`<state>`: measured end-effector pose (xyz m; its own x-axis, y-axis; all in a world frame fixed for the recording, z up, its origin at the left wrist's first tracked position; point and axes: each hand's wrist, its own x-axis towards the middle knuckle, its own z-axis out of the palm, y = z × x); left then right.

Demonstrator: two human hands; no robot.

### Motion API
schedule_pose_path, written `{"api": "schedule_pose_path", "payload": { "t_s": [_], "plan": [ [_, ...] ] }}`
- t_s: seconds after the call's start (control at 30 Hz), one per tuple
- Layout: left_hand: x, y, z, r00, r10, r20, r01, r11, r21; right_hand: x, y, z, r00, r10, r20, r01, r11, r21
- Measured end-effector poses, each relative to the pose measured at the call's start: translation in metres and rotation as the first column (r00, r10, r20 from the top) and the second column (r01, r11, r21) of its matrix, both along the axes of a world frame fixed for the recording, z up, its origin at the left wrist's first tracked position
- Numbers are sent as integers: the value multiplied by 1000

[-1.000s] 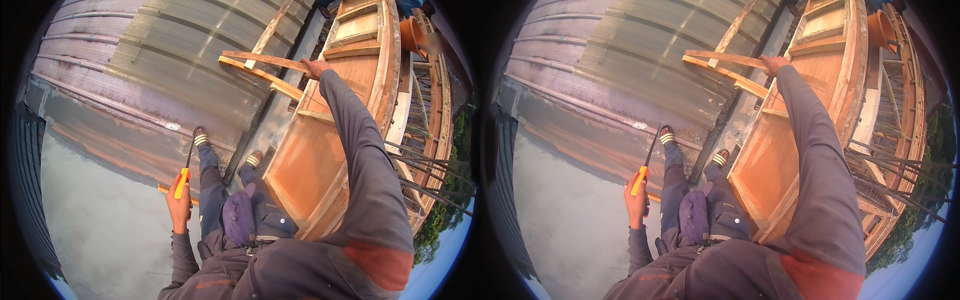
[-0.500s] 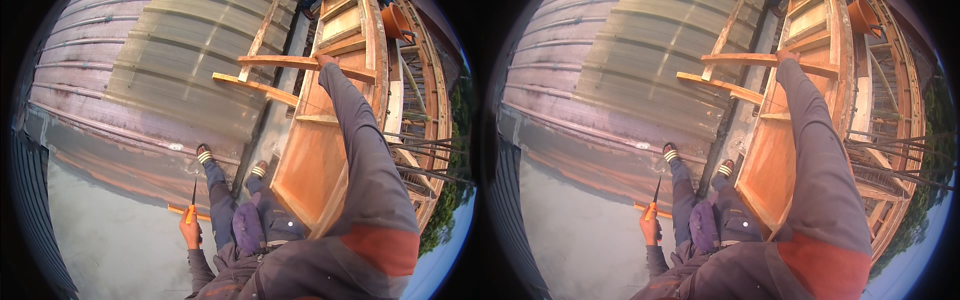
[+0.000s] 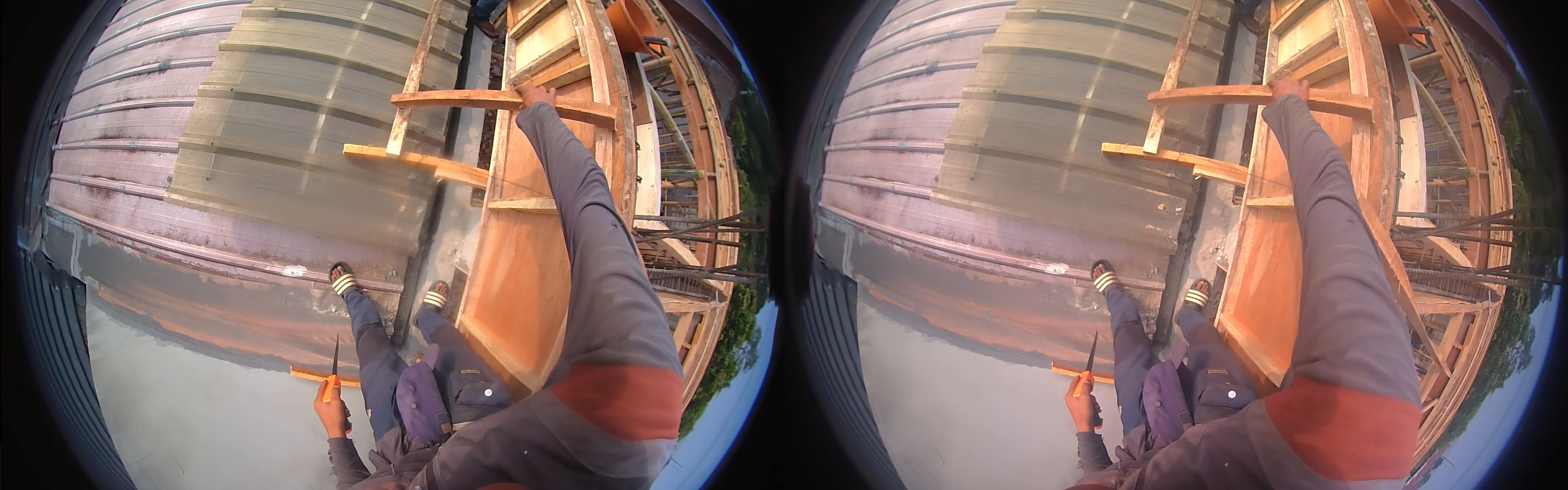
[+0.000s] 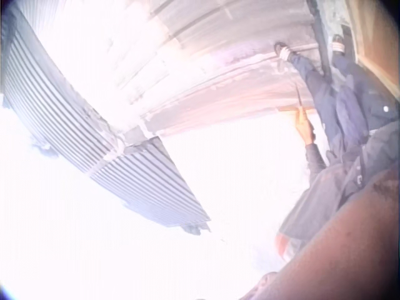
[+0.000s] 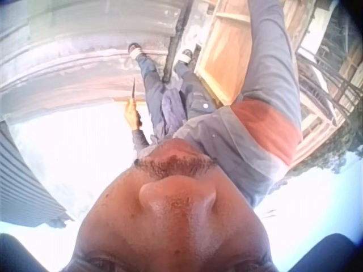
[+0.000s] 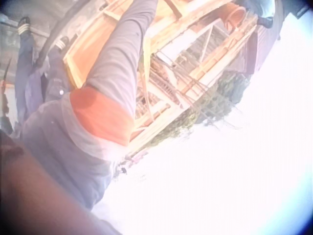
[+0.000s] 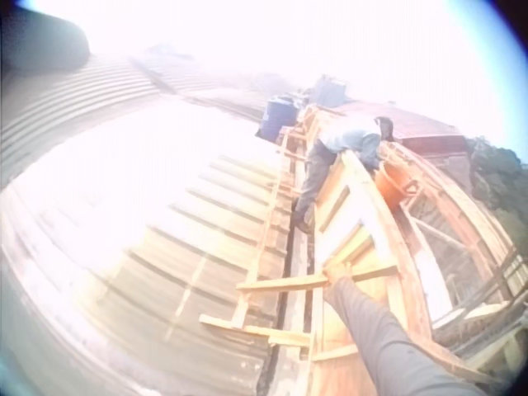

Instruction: The person uses a hand saw to cut a curved wooden plank on a construction site. They hold the plank with one hand and saw with the other, repeatedly adjusting the plank's position to continue cutting along its length.

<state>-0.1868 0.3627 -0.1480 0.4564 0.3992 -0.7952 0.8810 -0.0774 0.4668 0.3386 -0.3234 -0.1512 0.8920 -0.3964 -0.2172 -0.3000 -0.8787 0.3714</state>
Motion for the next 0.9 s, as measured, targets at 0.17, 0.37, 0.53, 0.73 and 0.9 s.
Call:
{"api": "schedule_pose_path", "payload": {
  "t_s": [0.17, 0.37, 0.53, 0.73, 0.9],
  "plan": [
    [-14, 9, -21, 999, -21, -28, 20, 999, -29, 14, -13, -7, 999, -37, -7, 36, 997, -73],
    [-13, 14, -31, 998, -59, -17, 58, 997, -40, 5, -12, -11, 997, 57, 44, -52, 992, -111],
    [-19, 20, -35, 999, -44, -20, 43, 998, -41, -14, 2, -34, 934, 345, -91, -356, 891, -281],
    [-20, 21, -37, 998, -64, -11, 63, 995, -78, -46, -19, -59, 892, 430, 141, -359, 862, -357],
    [-27, 20, -46, 999, -39, -22, 38, 996, -77, -30, 0, -38, 968, 249, -17, -247, 949, -196]
  ]
}}
